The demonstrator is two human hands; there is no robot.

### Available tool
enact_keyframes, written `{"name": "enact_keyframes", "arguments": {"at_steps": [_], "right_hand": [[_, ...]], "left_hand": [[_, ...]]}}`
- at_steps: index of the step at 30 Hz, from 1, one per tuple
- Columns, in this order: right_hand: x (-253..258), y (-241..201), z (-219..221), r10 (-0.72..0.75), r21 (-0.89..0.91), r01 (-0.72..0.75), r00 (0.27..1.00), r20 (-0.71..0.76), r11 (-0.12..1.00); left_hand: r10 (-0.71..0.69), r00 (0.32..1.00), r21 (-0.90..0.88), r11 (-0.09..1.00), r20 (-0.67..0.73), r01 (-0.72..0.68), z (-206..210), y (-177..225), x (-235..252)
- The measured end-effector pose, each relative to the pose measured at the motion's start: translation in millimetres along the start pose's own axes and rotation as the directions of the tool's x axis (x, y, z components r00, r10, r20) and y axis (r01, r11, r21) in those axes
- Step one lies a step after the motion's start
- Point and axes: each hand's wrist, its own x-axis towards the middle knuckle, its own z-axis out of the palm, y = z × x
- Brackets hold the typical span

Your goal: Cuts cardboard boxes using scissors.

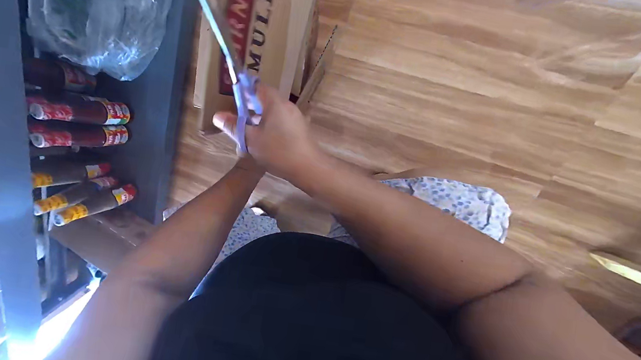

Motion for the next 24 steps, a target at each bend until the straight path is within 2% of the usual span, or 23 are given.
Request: {"name": "enact_keyframes", "arguments": {"at_steps": [2, 4, 5, 6, 7, 9, 13, 16, 18, 20, 22, 24], "right_hand": [[2, 8, -5, -0.062, 0.022, 0.062, 0.998, 0.027, 0.998], [13, 20, -19, -0.089, 0.02, 0.092, 0.989, -0.114, 0.996], [24, 28, -29, -0.094, 0.026, 0.102, 0.971, -0.219, 0.994], [37, 36, -43, -0.095, 0.036, 0.111, 0.946, -0.311, 0.993], [49, 46, -58, -0.08, 0.047, 0.104, 0.926, -0.369, 0.993], [72, 67, -80, -0.092, 0.024, 0.112, 0.907, -0.412, 0.993], [94, 89, -81, -0.125, -0.196, 0.076, 0.96, -0.251, 0.978], [93, 97, -77, -0.075, -0.43, -0.009, 0.981, -0.178, 0.903], [80, 92, -78, 0.019, -0.529, -0.142, 0.973, -0.231, 0.836], [60, 76, -85, 0.221, -0.569, -0.326, 0.943, -0.247, 0.755], [46, 69, -91, 0.439, -0.586, -0.433, 0.887, -0.142, 0.685], [40, 65, -91, 0.596, -0.589, -0.514, 0.8, -0.066, 0.624]], "left_hand": [[0.032, 0.984, -0.153, 0.986, -0.176, -0.059, -8, 7, -3], [0.029, 0.908, -0.371, 0.907, -0.419, -0.201, -9, 17, 1], [0.005, 0.879, -0.508, 0.815, -0.476, -0.279, -8, 19, 5], [-0.01, 0.873, -0.599, 0.731, -0.488, -0.327, -8, 21, 8], [-0.019, 0.869, -0.632, 0.695, -0.494, -0.344, -7, 21, 8], [-0.016, 0.867, -0.607, 0.721, -0.498, -0.335, -7, 23, 6], [0.005, 0.882, -0.541, 0.789, -0.471, -0.293, -12, 24, 1], [0.027, 0.887, -0.492, 0.825, -0.46, -0.28, -14, 22, 2], [0.014, 0.889, -0.502, 0.821, -0.458, -0.272, -13, 22, 3], [-0.009, 0.891, -0.532, 0.805, -0.454, -0.263, -12, 23, 4], [-0.002, 0.884, -0.55, 0.783, -0.468, -0.29, -10, 22, 6], [-0.009, 0.88, -0.557, 0.777, -0.474, -0.292, -9, 22, 6]]}}
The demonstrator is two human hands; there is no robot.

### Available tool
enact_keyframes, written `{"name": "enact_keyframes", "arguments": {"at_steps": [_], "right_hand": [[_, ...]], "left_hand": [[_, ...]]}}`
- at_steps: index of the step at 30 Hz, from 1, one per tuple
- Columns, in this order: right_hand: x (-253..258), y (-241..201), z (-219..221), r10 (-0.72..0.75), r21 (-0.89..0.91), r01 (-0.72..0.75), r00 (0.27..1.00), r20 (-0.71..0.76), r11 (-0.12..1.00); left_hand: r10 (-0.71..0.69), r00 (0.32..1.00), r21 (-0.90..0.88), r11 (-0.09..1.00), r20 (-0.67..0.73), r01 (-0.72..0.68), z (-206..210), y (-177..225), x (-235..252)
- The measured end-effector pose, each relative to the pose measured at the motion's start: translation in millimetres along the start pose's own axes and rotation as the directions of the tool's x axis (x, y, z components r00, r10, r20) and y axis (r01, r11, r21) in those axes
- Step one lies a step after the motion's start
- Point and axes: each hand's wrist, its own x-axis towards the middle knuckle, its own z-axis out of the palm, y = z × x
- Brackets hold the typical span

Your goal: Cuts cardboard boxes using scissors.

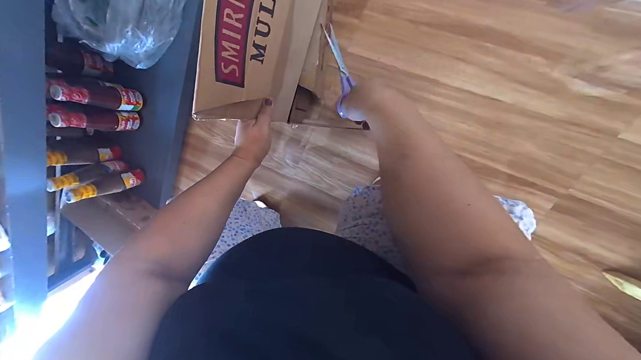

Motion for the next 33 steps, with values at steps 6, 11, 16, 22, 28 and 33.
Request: {"name": "enact_keyframes", "arguments": {"at_steps": [6, 11, 16, 22, 28, 33], "right_hand": [[32, 27, 20, 0.053, 0.307, -0.039, 0.998, -0.038, 0.951], [66, 16, 41, -0.024, 0.813, 0.042, 0.999, -0.035, 0.581], [79, 3, 61, -0.253, 0.524, 0.413, 0.902, -0.351, 0.745], [67, -12, 53, -0.157, 0.398, 0.385, 0.853, -0.497, 0.833], [60, -5, 41, -0.035, 0.534, 0.498, 0.753, -0.657, 0.683], [59, 21, 9, 0.263, 0.663, 0.413, 0.689, -0.676, 0.624]], "left_hand": [[0.007, 1.0, -0.011, 1.0, -0.028, -0.007, -4, -2, -3], [0.01, 0.999, -0.063, 0.998, -0.042, -0.013, -3, -6, -2], [0.055, 0.998, -0.127, 0.99, -0.032, -0.059, -4, -6, 0], [0.059, 0.998, -0.077, 0.995, -0.006, -0.059, -7, -3, -1], [0.047, 0.999, -0.032, 0.998, 0.023, -0.046, -15, -7, 0], [0.047, 0.998, -0.022, 0.999, 0.049, -0.046, -23, -3, -3]]}}
